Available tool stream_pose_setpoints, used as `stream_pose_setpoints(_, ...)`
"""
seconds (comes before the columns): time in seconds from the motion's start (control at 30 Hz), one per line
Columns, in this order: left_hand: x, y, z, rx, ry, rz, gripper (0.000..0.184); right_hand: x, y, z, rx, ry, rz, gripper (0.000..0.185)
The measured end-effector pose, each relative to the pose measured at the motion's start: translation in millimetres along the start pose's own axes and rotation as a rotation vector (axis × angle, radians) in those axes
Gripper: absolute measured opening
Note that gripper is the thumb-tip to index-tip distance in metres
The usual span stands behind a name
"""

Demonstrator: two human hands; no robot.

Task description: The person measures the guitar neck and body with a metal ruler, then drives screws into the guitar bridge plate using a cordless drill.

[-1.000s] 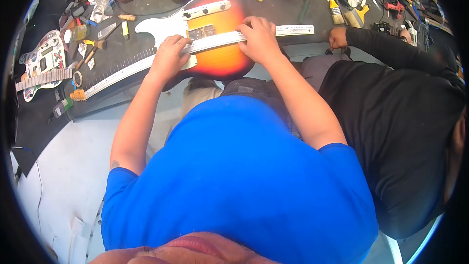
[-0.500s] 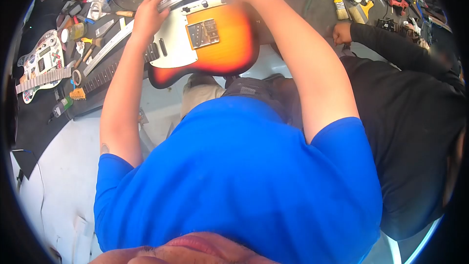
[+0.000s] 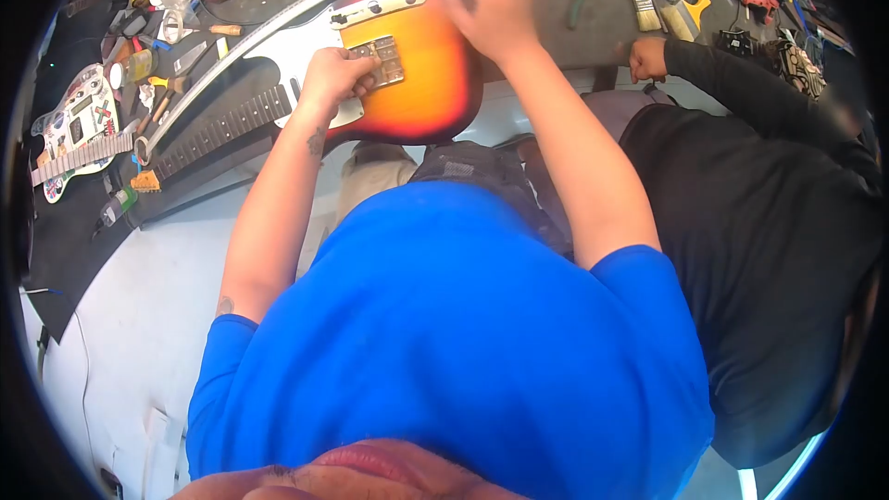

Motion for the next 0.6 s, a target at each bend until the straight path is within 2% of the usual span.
stream_pose_setpoints(0.07,-0.1,1.0,0.8,-0.005,0.006,0.013,0.024,31.8,28.4,19.7,0.054,0.020,-0.088,0.028)
stream_pose_setpoints(0.2,2.1,3.2,-1.5,-0.011,0.021,0.019,0.024,90.0,123.3,36.3,0.082,0.011,-0.536,0.022)
stream_pose_setpoints(0.33,-5.5,-6.7,-1.3,-0.011,-0.003,0.016,0.026,111.4,180.1,16.8,-0.074,0.191,-0.971,0.020)
stream_pose_setpoints(0.47,-1.1,-4.2,-0.6,-0.041,0.017,0.017,0.027,97.5,168.2,20.6,0.121,0.289,-0.908,0.022)
stream_pose_setpoints(0.57,-0.4,-3.6,0.9,-0.033,0.025,0.025,0.026,76.2,190.8,24.1,0.290,0.335,-0.773,0.027)
stream_pose_setpoints(0.6,-1.2,-5.4,0.2,-0.030,0.023,0.027,0.026,68.0,199.1,27.3,0.191,0.334,-0.836,0.030)
Point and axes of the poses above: each hand's wrist, its own x-axis away from the middle knuckle, its own z-axis out of the back of the hand, y = z × x, the point moved 5 cm from there along -x, towards the middle knuckle, and after that the axes turned 1 degree about -x, right-handed, at the moved point
